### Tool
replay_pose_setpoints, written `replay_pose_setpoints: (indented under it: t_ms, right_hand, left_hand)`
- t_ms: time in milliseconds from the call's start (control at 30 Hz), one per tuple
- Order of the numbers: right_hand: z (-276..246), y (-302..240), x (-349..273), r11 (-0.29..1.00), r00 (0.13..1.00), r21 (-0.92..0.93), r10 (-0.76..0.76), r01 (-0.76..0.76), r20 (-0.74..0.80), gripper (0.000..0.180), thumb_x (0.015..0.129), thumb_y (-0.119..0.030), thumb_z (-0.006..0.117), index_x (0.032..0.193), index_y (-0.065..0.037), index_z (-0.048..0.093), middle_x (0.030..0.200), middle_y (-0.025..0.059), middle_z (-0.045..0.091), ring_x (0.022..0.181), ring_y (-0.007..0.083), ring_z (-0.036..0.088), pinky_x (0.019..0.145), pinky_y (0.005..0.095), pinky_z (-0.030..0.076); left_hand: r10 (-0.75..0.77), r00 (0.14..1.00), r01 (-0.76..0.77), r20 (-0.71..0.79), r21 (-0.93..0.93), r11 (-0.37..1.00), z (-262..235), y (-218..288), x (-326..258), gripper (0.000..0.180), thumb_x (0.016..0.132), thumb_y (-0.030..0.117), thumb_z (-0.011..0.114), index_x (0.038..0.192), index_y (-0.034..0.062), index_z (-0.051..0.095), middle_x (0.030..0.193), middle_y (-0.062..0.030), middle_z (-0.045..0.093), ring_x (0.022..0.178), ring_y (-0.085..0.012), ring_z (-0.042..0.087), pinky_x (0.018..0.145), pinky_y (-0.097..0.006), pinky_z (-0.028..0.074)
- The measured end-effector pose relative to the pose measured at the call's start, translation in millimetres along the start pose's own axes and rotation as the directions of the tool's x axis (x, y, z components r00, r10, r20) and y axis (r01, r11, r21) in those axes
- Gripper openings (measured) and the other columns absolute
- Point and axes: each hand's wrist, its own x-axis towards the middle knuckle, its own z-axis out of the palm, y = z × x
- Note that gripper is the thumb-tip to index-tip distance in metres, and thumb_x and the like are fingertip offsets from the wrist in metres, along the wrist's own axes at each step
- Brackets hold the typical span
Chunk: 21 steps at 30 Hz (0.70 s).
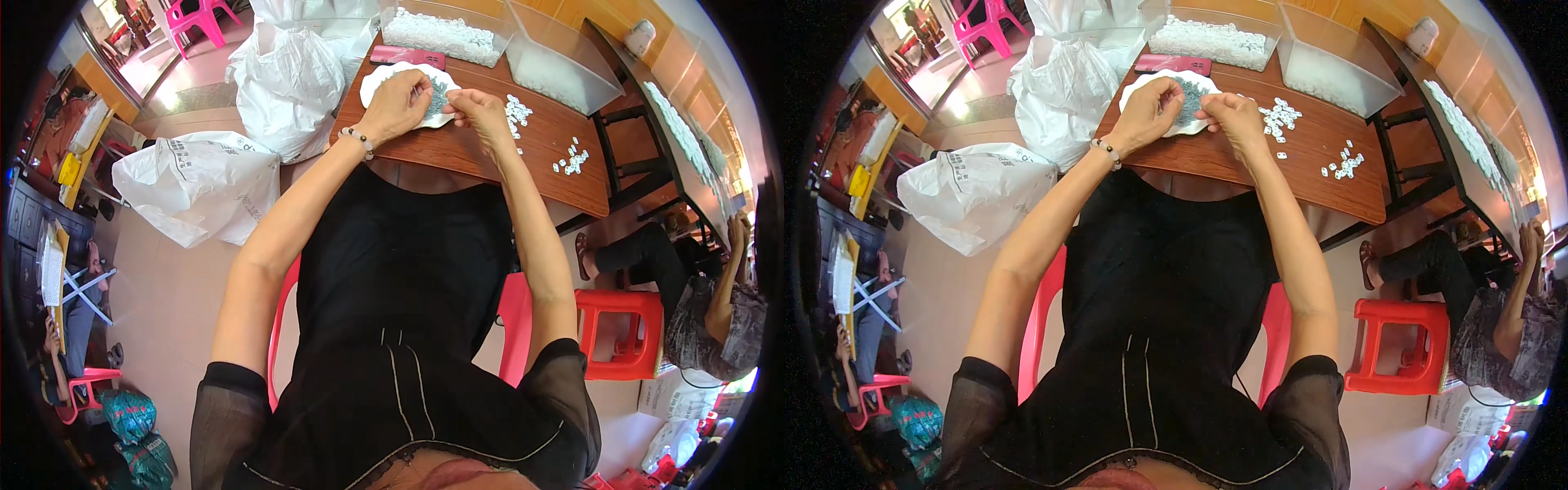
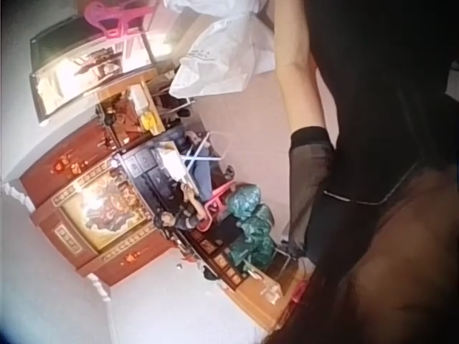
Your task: Assembling small plastic components by inserting tiny grey pieces into them.
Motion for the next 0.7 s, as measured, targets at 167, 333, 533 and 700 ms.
replay_pose_setpoints:
  t_ms: [167, 333, 533, 700]
  right_hand:
    - [8.1, 2.9, 5.0, 0.999, 0.999, 0.054, 0.002, -0.005, 0.046, 0.021, 0.086, -0.014, 0.061, 0.097, 0.004, 0.066, 0.08, 0.0083, 0.068, 0.06, 0.007, 0.053, 0.056, 0.0184, 0.043]
    - [11.4, -2.9, -11.9, 0.998, 0.997, 0.049, -0.036, 0.033, 0.064, 0.019, 0.086, -0.014, 0.06, 0.094, 0.002, 0.066, 0.079, 0.0064, 0.067, 0.062, 0.0069, 0.054, 0.058, 0.0196, 0.044]
    - [2.6, -11.4, -30.0, 0.99, 0.997, -0.134, -0.045, 0.053, 0.065, 0.021, 0.089, -0.019, 0.06, 0.095, 0.0, 0.067, 0.08, 0.0023, 0.066, 0.068, 0.0057, 0.055, 0.062, 0.0198, 0.044]
    - [-3.2, -25.8, -69.8, 0.994, 0.993, -0.111, 0.025, -0.013, 0.115, 0.018, 0.088, -0.018, 0.06, 0.093, -0.002, 0.067, 0.076, 0.0014, 0.064, 0.066, 0.0047, 0.054, 0.061, 0.0188, 0.043]
  left_hand:
    - [0.087, 0.995, -0.086, -0.041, 0.015, 0.996, -1.4, -3.8, -1.9, 0.012, 0.083, 0.014, 0.06, 0.085, 0.0025, 0.058, 0.078, -0.01, 0.059, 0.063, -0.0208, 0.056, 0.06, -0.031, 0.046]
    - [0.026, 1.0, -0.027, -0.013, -0.02, 0.999, 2.4, 10.4, -8.2, 0.012, 0.083, 0.013, 0.061, 0.083, 0.0022, 0.057, 0.077, -0.0099, 0.058, 0.062, -0.0208, 0.055, 0.059, -0.032, 0.045]
    - [-0.071, 0.997, 0.069, -0.013, -0.116, 0.991, 12.6, 25.9, -22.2, 0.013, 0.085, 0.014, 0.062, 0.088, 0.0015, 0.06, 0.075, -0.0048, 0.059, 0.063, -0.0127, 0.052, 0.058, -0.026, 0.042]
    - [-0.226, 0.973, 0.225, 0.04, -0.362, 0.904, 19.2, 55.5, -50.1, 0.017, 0.088, 0.014, 0.066, 0.097, 0.0003, 0.066, 0.078, 0.0028, 0.064, 0.068, -0.0011, 0.051, 0.06, -0.017, 0.042]
